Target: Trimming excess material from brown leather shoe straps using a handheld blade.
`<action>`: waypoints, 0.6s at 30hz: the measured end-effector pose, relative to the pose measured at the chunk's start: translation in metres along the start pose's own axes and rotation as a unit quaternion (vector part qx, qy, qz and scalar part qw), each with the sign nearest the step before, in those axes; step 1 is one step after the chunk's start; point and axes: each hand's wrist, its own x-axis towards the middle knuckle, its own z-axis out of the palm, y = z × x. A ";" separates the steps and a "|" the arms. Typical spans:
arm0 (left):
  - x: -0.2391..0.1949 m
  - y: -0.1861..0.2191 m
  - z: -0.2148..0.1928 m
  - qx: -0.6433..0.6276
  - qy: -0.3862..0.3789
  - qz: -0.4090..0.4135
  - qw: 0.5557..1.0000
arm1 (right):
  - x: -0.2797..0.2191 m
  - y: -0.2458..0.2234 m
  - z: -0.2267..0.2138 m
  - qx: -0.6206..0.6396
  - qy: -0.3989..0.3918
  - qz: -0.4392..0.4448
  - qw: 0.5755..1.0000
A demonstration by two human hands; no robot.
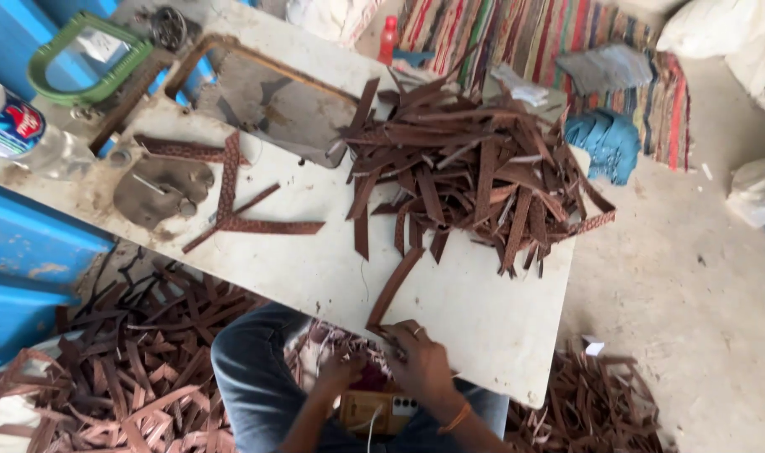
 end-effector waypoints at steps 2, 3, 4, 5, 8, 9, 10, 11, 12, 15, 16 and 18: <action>0.006 0.008 -0.009 -0.023 0.015 0.008 1.000 | 0.012 -0.028 0.013 0.033 -0.031 0.041 0.998; -0.001 0.004 -0.011 -0.045 0.028 0.003 0.999 | 0.010 -0.044 0.021 0.070 -0.069 0.093 0.991; -0.007 0.000 -0.013 -0.046 0.028 0.000 0.999 | 0.012 -0.078 0.015 0.070 -0.070 0.094 0.991; -0.014 -0.003 -0.019 -0.076 0.048 -0.007 0.996 | 0.016 -0.113 0.010 0.101 -0.053 -0.068 0.991; -0.023 -0.004 -0.030 -0.135 0.083 -0.016 0.987 | 0.021 -0.159 -0.002 0.133 -0.043 -0.236 0.962; -0.021 -0.001 -0.032 -0.164 0.096 -0.019 0.982 | 0.023 -0.164 -0.006 0.136 -0.051 -0.242 0.959; -0.019 0.001 -0.033 -0.160 0.089 -0.017 0.983 | 0.029 -0.144 -0.005 0.132 -0.045 -0.240 0.961; -0.018 0.000 -0.032 -0.190 0.102 -0.023 0.976 | 0.032 -0.124 -0.004 0.169 -0.061 -0.142 0.973; -0.018 -0.002 -0.032 -0.220 0.115 -0.030 0.968 | 0.035 -0.103 -0.003 0.206 -0.075 -0.043 0.975; -0.020 -0.007 -0.030 -0.280 0.138 -0.046 0.949 | 0.051 0.089 0.002 0.426 0.141 0.095 0.888; -0.016 -0.014 -0.028 -0.282 0.134 -0.049 0.949 | 0.060 0.113 -0.030 0.423 0.142 0.097 0.890; -0.004 -0.023 -0.025 -0.263 0.126 -0.016 0.957 | 0.087 0.158 -0.095 -0.077 0.397 0.099 0.909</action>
